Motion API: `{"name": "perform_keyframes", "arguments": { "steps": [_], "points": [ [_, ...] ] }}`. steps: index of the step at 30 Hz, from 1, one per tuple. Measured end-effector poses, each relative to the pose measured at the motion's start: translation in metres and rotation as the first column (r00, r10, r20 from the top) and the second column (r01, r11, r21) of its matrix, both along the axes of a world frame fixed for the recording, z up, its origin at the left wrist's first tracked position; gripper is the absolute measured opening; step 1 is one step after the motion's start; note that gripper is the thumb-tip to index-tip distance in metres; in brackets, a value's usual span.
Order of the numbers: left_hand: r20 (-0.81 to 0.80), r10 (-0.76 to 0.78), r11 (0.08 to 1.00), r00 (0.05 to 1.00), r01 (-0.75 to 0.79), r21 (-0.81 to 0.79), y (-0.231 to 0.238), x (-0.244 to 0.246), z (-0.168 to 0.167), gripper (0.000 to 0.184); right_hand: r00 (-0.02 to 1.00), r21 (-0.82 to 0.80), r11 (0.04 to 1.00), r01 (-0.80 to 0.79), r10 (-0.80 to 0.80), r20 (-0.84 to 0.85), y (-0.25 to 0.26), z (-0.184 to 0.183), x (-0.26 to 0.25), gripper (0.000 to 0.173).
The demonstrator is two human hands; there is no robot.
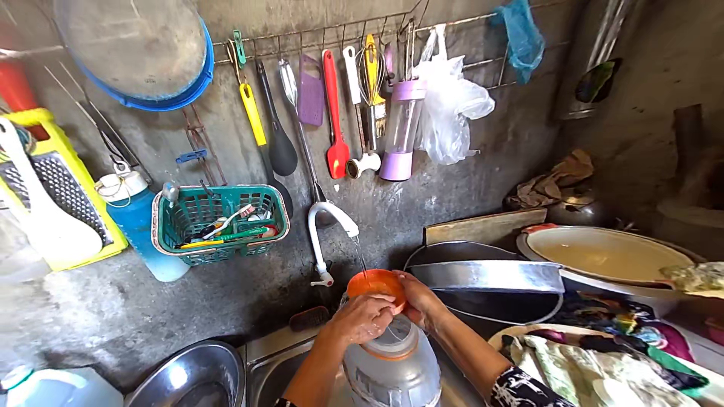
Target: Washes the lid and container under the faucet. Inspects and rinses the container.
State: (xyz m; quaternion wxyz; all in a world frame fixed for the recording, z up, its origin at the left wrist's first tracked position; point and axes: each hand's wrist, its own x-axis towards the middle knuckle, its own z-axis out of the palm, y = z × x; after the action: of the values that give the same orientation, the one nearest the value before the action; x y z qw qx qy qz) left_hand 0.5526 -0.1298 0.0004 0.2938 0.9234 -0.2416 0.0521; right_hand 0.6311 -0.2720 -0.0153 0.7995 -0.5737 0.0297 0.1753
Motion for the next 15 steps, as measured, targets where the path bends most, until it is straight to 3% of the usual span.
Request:
{"name": "perform_keyframes", "arguments": {
  "steps": [1, 3, 5, 8, 10, 15],
  "points": [
    [0.063, 0.022, 1.000, 0.998, -0.023, 0.015, 0.008, -0.001, 0.000, 0.036, 0.999, 0.044, 0.999, 0.029, -0.028, -0.027, -0.003, -0.002, 0.003, 0.039],
    [0.128, 0.197, 0.967, 0.972, -0.214, 0.137, 0.020, 0.001, 0.001, 0.041, 0.997, 0.082, 0.995, 0.061, -0.057, -0.053, -0.004, -0.004, 0.005, 0.039],
    [0.040, 0.406, 0.854, 0.913, -0.394, 0.340, 0.024, 0.008, 0.004, 0.051, 0.998, 0.064, 0.997, 0.039, -0.036, -0.049, -0.001, -0.005, 0.002, 0.038],
    [-0.208, 0.552, 0.762, 0.808, -0.386, 0.520, 0.010, 0.019, 0.014, 0.062, 0.997, 0.015, 0.998, -0.068, 0.068, -0.030, 0.006, -0.002, -0.009, 0.040],
    [-0.311, 0.535, 0.804, 0.786, -0.359, 0.474, -0.001, 0.023, 0.015, 0.068, 0.994, 0.015, 0.995, -0.103, 0.104, -0.028, 0.011, -0.001, -0.016, 0.040],
    [-0.237, 0.206, 0.974, 0.949, -0.175, 0.146, -0.010, 0.017, 0.001, 0.056, 0.996, -0.034, 0.999, -0.031, 0.034, 0.081, 0.009, 0.004, -0.010, 0.039]
  ]
}}
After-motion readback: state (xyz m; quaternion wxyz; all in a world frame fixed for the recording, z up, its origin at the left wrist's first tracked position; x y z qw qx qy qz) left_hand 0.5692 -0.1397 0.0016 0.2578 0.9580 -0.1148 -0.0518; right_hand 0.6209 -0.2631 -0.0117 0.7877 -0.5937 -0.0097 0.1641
